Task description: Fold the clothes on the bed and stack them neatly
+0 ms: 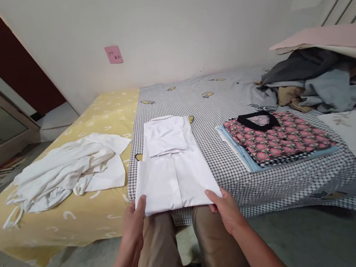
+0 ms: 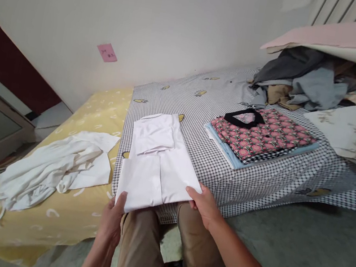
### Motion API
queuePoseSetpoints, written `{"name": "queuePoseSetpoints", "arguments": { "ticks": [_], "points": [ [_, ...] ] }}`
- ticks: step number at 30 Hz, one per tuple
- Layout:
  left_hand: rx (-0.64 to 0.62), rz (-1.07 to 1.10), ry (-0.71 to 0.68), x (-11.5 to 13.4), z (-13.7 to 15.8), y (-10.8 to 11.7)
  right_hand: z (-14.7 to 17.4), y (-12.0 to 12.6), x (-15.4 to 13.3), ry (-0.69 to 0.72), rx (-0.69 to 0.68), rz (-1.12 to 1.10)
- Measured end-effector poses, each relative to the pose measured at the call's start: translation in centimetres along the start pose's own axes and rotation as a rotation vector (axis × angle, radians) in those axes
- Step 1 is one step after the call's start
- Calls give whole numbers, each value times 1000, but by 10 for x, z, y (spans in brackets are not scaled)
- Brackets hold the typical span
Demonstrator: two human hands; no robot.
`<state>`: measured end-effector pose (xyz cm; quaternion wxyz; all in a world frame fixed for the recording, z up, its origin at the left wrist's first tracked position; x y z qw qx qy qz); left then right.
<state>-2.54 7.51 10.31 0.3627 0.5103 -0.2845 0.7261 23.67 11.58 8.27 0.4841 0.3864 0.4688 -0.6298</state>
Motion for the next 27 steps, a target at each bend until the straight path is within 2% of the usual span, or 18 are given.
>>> {"name": "queuePoseSetpoints", "arguments": {
  "ticks": [5,13,18,22,27],
  "points": [
    [-102,-102,-23,-9,14,16,19,14,0,-21,-41,40],
    [-215,-209,25,-36,65,38,66,48,8,-134,-83,160],
    [-222,-372,-8,-53,100,54,102,70,20,-181,-154,252],
    [-223,-478,18,-59,127,62,124,85,30,-225,-223,288],
    [-261,-671,-17,-66,140,71,130,101,41,-301,-273,389]
  ]
}}
Point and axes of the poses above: each hand's wrist, its own z-axis away from the middle knuckle, its own y-axis out of the back of the hand, x = y × z, the point moved 1 cm from there along -z, towards the middle knuckle, and after that the axes turned 1 degree about -x, right-handed, at the moved point
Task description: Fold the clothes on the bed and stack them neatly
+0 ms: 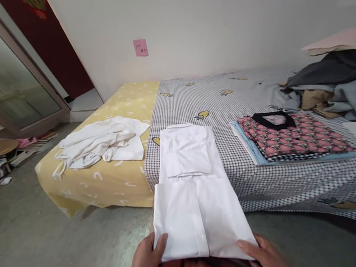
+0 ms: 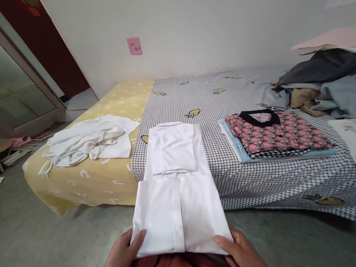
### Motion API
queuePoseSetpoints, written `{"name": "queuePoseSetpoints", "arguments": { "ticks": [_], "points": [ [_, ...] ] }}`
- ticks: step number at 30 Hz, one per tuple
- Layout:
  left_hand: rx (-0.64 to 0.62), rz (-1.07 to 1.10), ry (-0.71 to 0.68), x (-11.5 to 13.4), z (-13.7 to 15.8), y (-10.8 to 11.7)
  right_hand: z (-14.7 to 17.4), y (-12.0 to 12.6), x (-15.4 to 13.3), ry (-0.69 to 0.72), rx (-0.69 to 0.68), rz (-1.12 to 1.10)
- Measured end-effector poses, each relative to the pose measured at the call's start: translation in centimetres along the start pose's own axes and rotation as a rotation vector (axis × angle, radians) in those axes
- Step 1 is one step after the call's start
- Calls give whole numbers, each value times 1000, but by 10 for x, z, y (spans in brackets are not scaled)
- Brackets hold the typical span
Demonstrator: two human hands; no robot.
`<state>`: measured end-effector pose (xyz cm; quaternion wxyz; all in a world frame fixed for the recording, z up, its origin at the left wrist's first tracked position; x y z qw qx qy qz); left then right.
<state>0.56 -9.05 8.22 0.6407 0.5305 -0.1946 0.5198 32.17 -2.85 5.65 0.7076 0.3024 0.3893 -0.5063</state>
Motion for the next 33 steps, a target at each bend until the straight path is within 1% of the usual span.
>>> {"name": "queuePoseSetpoints", "arguments": {
  "ticks": [3,4,5,6,7,9,10,11,12,13,15,17,20,21,23,25,26,30,33],
  "points": [
    [-21,-21,-3,-26,1,13,-9,20,16,-15,-37,101],
    [-25,0,6,-38,1,20,-13,30,23,3,-26,129],
    [-3,6,15,-51,1,28,-17,41,29,36,14,163],
    [54,-17,12,-64,1,36,-20,53,36,82,88,213],
    [152,-94,-16,-75,1,45,-23,65,42,143,198,278],
    [383,-388,-139,-90,-2,59,-28,83,50,299,446,445],
    [468,-551,-213,-93,-4,63,-30,88,52,390,548,539],
    [524,-690,-285,-93,-8,65,-33,90,52,485,619,640],
    [555,-794,-350,-91,-13,64,-37,88,51,579,660,749],
    [577,-863,-407,-87,-18,62,-42,84,47,666,670,867],
    [612,-932,-514,-74,-32,56,-52,71,35,811,666,1098],
    [638,-970,-619,-60,-46,50,-61,57,18,924,671,1255],
    [649,-1007,-775,-40,-57,47,-66,45,-8,1089,647,1338],
    [633,-1017,-849,-36,-57,47,-66,42,-14,1140,609,1351],
    [544,-1029,-1010,-29,-52,48,-64,40,-23,1218,494,1372],
    [434,-1022,-1127,-25,-47,48,-63,40,-26,1246,396,1374],
    [398,-1017,-1144,-24,-45,47,-63,39,-26,1250,369,1368],
    [356,-1075,-1114,-13,-52,42,-71,34,-26,1234,324,1368],
    [238,-1166,-1193,2,-64,44,-80,31,-31,1224,224,1357]
  ]
}}
Point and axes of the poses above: each hand's wrist, its own z-axis away from the middle knuckle, its own y-axis out of the back of the hand, x = y × z, the point moved 1 cm from there along -z, towards the middle knuckle, and after that the axes turned 1 degree about -x, right-handed, at the moved point
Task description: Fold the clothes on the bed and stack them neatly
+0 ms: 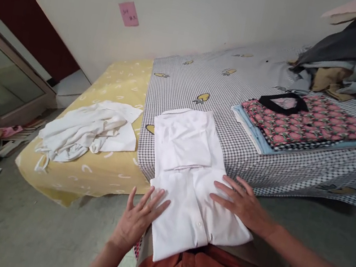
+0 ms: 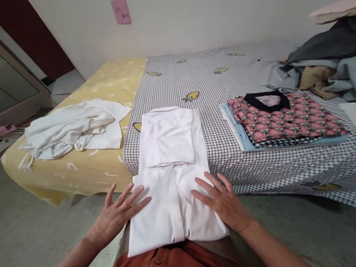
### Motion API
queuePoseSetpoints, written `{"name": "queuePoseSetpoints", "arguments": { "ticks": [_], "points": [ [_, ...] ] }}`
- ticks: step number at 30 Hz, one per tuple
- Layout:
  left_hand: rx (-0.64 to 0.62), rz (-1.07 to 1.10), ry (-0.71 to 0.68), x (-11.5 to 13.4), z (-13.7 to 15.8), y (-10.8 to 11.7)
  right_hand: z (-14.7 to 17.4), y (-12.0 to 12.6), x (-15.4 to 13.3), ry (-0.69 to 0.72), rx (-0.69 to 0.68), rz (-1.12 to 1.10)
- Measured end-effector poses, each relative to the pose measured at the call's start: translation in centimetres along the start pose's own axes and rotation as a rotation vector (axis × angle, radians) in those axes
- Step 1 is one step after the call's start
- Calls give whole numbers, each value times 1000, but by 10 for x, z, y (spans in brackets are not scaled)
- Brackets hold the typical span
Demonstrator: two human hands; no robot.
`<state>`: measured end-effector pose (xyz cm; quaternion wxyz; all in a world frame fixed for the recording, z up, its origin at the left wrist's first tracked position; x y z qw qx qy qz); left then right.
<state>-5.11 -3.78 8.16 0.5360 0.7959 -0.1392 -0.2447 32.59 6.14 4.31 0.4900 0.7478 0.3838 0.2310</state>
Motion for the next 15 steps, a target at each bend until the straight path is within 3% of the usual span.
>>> {"name": "queuePoseSetpoints", "arguments": {
  "ticks": [5,7,13,15],
  "points": [
    [-70,152,-186,-15,-21,12,-14,8,9,97,-13,-124],
    [-68,311,-163,-14,-27,13,-16,11,13,99,-18,-159],
    [178,982,326,-5,-57,20,-27,0,35,-101,-47,-320],
    [140,1187,430,-19,-79,34,-44,-1,52,-180,-34,-454]
  ]
}}
Point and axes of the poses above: each hand's wrist, its own z-axis away from the middle knuckle, its own y-axis out of the back of the hand, x = y × z, the point moved 1 cm from there along -z, towards the middle knuckle, and after that the axes turned 1 degree about -x, right-handed, at the moved point
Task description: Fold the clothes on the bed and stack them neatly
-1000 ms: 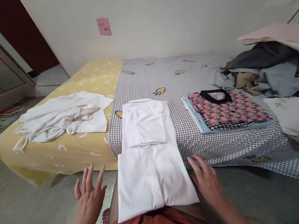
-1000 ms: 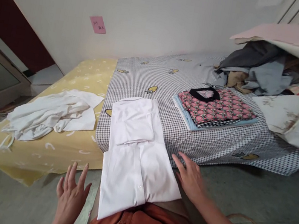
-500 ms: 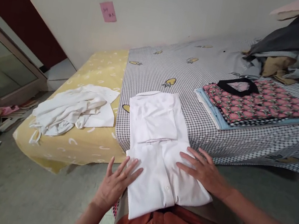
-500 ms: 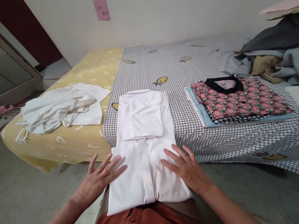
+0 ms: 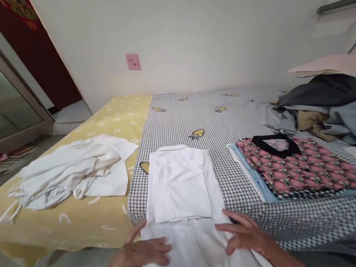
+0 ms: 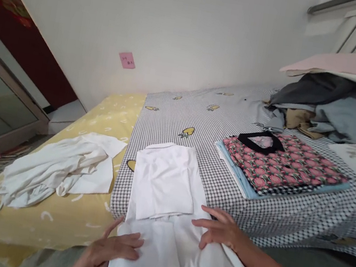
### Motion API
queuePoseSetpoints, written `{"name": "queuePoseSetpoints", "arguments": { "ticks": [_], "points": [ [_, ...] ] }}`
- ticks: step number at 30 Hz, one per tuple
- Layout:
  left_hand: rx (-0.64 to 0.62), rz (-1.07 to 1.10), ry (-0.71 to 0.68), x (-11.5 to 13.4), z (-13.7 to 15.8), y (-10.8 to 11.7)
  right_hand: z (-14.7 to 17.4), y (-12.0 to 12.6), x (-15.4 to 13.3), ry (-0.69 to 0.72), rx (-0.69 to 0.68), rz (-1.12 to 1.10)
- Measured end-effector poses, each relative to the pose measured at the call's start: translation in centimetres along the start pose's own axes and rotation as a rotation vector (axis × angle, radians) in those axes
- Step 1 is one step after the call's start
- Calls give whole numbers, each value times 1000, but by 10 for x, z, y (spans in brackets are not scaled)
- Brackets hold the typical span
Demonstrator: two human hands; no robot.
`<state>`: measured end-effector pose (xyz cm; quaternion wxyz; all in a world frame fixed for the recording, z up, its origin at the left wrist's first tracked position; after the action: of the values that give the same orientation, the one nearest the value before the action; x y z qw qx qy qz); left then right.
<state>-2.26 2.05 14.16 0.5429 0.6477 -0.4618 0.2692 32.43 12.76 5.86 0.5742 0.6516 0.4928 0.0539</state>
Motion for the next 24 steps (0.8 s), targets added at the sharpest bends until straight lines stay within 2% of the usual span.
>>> {"name": "queuePoseSetpoints", "arguments": {
  "ticks": [3,5,7,8,10,11,14,16,20,24],
  "points": [
    [-156,290,320,16,-56,26,-49,28,18,-97,-72,-364],
    [-153,519,519,15,-103,42,-92,53,29,-227,-158,-632],
    [3,692,616,-1,-151,50,-138,71,37,-379,-180,-866],
    [114,735,644,-13,-173,51,-160,75,40,-436,-125,-973],
    [291,756,749,-41,-206,50,-197,70,48,-541,-53,-1140],
    [340,750,797,-54,-216,48,-210,62,53,-604,-9,-1182],
    [363,733,897,-84,-225,48,-229,34,69,-789,123,-1178],
    [357,738,908,-93,-220,51,-228,21,79,-827,165,-1178],
    [377,703,838,-104,-215,51,-222,13,89,-787,174,-1197],
    [500,586,724,-116,-223,39,-225,11,91,-683,336,-1081]
  ]
}}
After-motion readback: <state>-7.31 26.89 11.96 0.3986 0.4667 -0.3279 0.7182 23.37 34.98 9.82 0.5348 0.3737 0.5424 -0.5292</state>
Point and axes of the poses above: each hand's wrist, its own z-axis away from the middle knuckle, its own y-axis out of the back of the hand, x = y × z, the point moved 1 cm from there along -z, towards the middle knuckle, and after that the axes turned 1 degree about -x, right-handed, at the moved point
